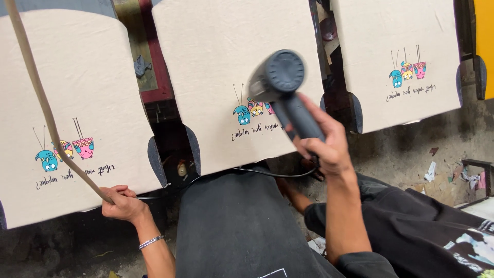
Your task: Using a handheld heat gun to dry printed designs on t-shirts laid out on a production line.
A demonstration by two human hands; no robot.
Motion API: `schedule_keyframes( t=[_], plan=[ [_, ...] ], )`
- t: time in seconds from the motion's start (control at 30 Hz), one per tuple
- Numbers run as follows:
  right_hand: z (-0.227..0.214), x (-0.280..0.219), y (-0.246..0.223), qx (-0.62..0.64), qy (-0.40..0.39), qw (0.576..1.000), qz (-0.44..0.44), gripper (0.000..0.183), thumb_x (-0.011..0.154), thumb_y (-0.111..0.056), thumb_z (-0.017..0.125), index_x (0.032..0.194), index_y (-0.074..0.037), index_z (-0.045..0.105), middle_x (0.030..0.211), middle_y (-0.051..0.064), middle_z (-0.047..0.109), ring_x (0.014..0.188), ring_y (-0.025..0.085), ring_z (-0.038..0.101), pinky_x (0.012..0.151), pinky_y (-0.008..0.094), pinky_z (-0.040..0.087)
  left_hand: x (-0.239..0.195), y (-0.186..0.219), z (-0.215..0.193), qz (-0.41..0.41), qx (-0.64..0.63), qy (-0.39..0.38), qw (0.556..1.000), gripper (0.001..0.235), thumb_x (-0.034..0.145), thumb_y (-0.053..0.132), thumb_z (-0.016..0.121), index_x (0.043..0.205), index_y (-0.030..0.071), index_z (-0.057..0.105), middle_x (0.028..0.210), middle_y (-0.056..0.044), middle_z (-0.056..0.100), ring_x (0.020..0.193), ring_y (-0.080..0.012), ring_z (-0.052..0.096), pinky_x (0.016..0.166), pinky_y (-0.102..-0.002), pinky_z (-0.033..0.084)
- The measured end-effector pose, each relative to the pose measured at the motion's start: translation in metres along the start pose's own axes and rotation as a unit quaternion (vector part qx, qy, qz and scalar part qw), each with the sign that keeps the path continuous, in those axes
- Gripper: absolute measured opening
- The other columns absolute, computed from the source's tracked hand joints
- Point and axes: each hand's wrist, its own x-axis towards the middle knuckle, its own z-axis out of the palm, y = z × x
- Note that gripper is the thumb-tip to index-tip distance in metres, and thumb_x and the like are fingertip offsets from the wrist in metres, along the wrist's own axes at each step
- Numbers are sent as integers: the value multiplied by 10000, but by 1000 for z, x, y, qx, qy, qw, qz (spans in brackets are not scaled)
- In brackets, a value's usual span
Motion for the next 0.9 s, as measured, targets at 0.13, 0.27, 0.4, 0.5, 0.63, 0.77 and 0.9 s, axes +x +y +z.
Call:
schedule_keyframes(
  t=[0.13, 0.27, 0.4, 0.5, 0.63, 0.77, 0.9],
  plan=[
    [-24, -5, -17, -45, 30, 998, -10, 892, 663, -17, 588, 1530, 60, 396, 832, 314, 586, 363, 156, 475, 306, 266, 321, 4, -11, 2, 5, -1, 12, 1000, 566, 1193, 249, 555, 682, 9, 599, 453, -86, 375, 398, -115, 393, 417, -207, 314],
    [-16, -16, -2, -15, 11, 1000, -2, 904, 657, 3, 590, 1537, 52, 392, 852, 320, 600, 367, 167, 513, 297, 266, 364, 4, -14, 1, 17, 23, 14, 999, 543, 1178, 191, 578, 666, 17, 616, 451, -90, 399, 388, -121, 408, 410, -207, 324],
    [7, -9, 11, 57, -51, 997, 5, 900, 624, 60, 602, 1502, 101, 409, 817, 350, 613, 348, 168, 492, 288, 283, 356, 1, -12, 2, 28, 36, 7, 999, 546, 1189, 196, 560, 674, 25, 627, 456, -78, 413, 400, -108, 416, 427, -197, 328],
    [1, -8, 7, 43, -46, 998, -5, 887, 652, 62, 590, 1516, 96, 392, 836, 340, 606, 362, 156, 488, 302, 282, 362, 3, -10, 4, 29, 43, 6, 999, 559, 1190, 212, 563, 665, 30, 627, 445, -72, 408, 392, -108, 414, 419, -194, 327],
    [-15, -23, -22, -18, -42, 999, 29, 930, 589, 118, 575, 1504, 91, 412, 730, 327, 581, 336, 158, 457, 279, 281, 380, 3, -8, 5, 24, 39, 12, 999, 538, 1171, 177, 573, 658, 24, 626, 432, -77, 389, 381, -117, 397, 409, -202, 323],
    [1, -18, -8, 37, -74, 995, 46, 903, 568, 103, 621, 1453, 148, 447, 744, 355, 611, 348, 148, 501, 293, 283, 388, 5, -12, 6, 21, 47, 17, 999, 561, 1181, 230, 587, 659, 26, 631, 433, -73, 393, 380, -110, 400, 408, -200, 329],
    [0, -14, -11, 7, -86, 996, 25, 896, 639, 95, 598, 1510, 103, 389, 794, 336, 597, 389, 164, 501, 324, 299, 413, 2, -1, 6, 10, 32, 13, 999, 559, 1178, 257, 572, 671, 28, 633, 438, -71, 412, 383, -109, 402, 409, -193, 330]
  ],
)
